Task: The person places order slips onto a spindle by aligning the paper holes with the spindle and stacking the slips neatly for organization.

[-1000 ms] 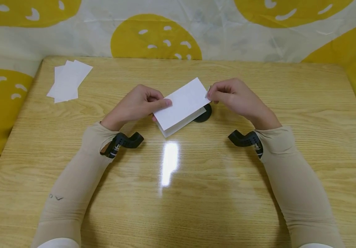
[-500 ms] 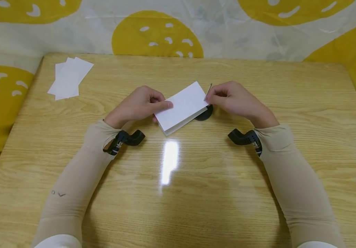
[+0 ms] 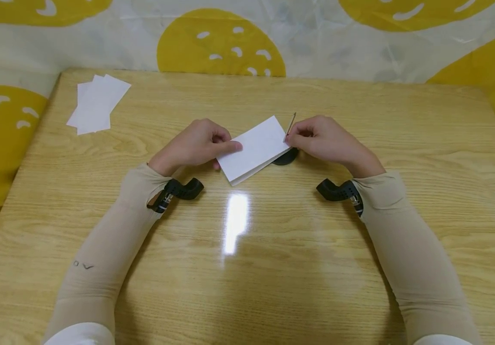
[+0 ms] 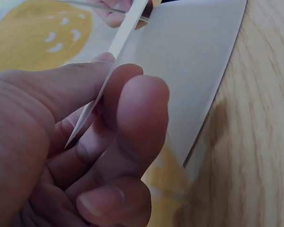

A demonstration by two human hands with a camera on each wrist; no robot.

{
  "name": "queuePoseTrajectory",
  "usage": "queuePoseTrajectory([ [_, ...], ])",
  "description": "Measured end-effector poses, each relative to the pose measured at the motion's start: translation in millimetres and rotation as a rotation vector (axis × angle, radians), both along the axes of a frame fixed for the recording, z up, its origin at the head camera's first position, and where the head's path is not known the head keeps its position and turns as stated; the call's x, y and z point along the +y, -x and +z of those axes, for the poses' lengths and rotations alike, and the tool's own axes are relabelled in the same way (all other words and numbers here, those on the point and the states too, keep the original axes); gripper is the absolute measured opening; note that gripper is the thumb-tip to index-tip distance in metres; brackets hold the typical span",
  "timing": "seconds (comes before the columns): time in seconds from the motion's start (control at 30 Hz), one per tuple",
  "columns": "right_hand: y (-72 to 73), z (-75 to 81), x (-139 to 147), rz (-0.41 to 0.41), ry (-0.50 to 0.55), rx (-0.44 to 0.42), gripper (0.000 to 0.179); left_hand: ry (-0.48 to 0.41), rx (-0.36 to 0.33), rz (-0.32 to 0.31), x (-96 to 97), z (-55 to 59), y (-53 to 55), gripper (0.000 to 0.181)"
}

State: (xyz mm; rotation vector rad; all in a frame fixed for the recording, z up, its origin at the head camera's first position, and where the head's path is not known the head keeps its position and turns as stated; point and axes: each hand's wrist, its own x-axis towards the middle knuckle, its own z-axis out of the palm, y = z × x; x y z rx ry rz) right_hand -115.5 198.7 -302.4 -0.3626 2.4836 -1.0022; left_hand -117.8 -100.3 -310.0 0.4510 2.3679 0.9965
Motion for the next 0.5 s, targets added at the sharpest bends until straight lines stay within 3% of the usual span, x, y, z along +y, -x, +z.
queuePoseTrajectory([
  [0.27,1.1,-4.7,-1.6,0.003,-0.039,-0.028,0.022,0.026,0.018,-0.015,1.9,-1.7,-0.7,0.03],
  [0.5,1.6,-8.8,-2.2,0.01,-0.045,-0.001,0.024,0.04,0.024,-0.028,3.7,-2.1,-1.1,0.031],
])
